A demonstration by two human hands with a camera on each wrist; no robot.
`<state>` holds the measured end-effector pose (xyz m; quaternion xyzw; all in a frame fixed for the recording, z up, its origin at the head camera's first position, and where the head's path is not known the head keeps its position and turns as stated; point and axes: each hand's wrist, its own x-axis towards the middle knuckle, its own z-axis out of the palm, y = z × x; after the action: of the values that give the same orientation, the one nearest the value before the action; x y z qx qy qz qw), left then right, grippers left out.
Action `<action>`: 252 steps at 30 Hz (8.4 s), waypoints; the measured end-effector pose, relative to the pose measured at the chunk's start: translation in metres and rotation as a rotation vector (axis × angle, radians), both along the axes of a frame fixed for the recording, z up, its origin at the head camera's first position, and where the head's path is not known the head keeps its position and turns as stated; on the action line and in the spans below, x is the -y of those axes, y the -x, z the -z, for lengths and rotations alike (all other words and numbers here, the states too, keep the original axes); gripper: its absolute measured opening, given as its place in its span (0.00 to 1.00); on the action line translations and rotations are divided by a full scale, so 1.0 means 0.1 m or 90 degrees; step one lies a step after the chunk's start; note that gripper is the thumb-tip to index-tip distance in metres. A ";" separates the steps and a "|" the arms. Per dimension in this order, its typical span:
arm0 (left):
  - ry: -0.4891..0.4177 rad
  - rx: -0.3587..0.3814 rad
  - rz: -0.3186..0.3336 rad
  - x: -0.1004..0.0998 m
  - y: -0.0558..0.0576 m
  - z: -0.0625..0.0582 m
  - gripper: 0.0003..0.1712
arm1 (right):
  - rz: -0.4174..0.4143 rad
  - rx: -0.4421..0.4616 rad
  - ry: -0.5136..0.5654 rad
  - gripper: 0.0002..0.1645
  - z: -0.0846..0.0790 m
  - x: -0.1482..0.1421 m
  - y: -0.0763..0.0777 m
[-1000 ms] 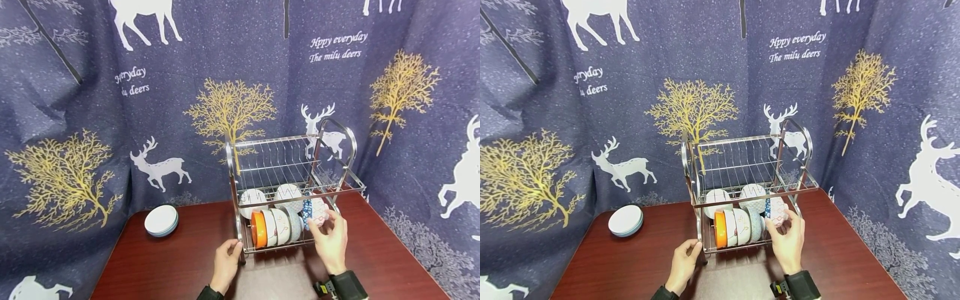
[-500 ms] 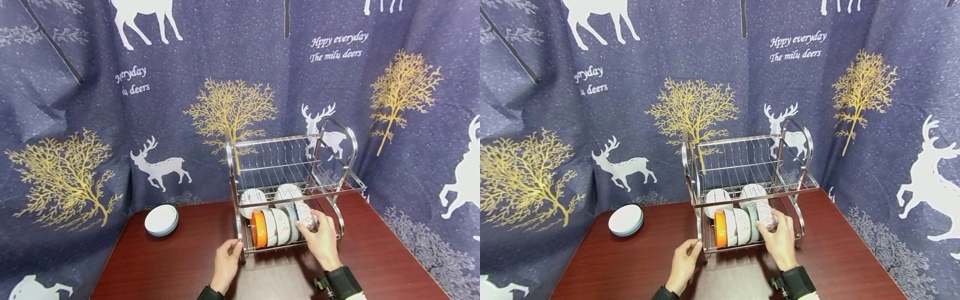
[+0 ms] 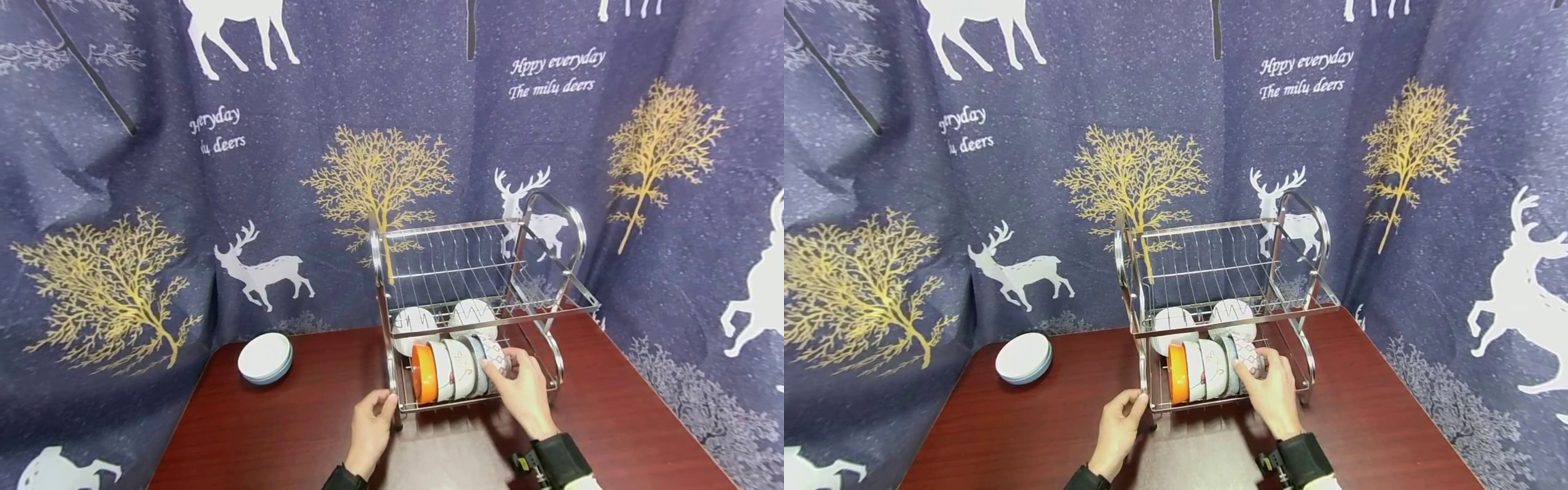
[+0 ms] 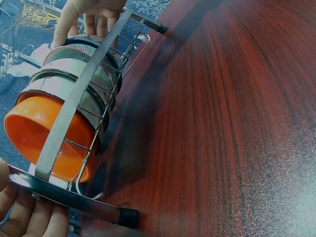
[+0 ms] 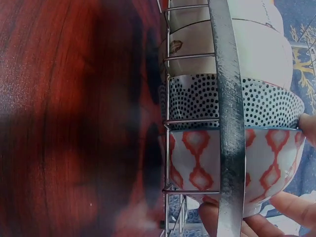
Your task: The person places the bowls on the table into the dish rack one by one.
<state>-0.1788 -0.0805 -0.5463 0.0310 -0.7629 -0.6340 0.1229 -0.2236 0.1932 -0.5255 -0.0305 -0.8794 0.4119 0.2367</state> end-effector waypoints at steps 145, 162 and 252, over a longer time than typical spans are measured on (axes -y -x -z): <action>0.324 0.300 -0.354 2.51 0.71 -0.15 0.35 | -0.380 0.019 0.281 0.08 -0.26 1.70 -0.42; 0.455 0.295 -0.305 2.59 0.86 -0.13 0.22 | -0.375 -0.002 0.256 0.08 -0.23 1.68 -0.44; 0.131 0.025 -0.077 0.68 -0.40 -0.72 0.05 | -0.395 0.068 0.258 0.20 -0.41 1.40 -0.50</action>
<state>-0.1386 -0.1489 -0.4742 0.0761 -0.8230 -0.5430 0.1486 -0.1733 0.0529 -0.4848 0.1699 -0.7587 0.6274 0.0434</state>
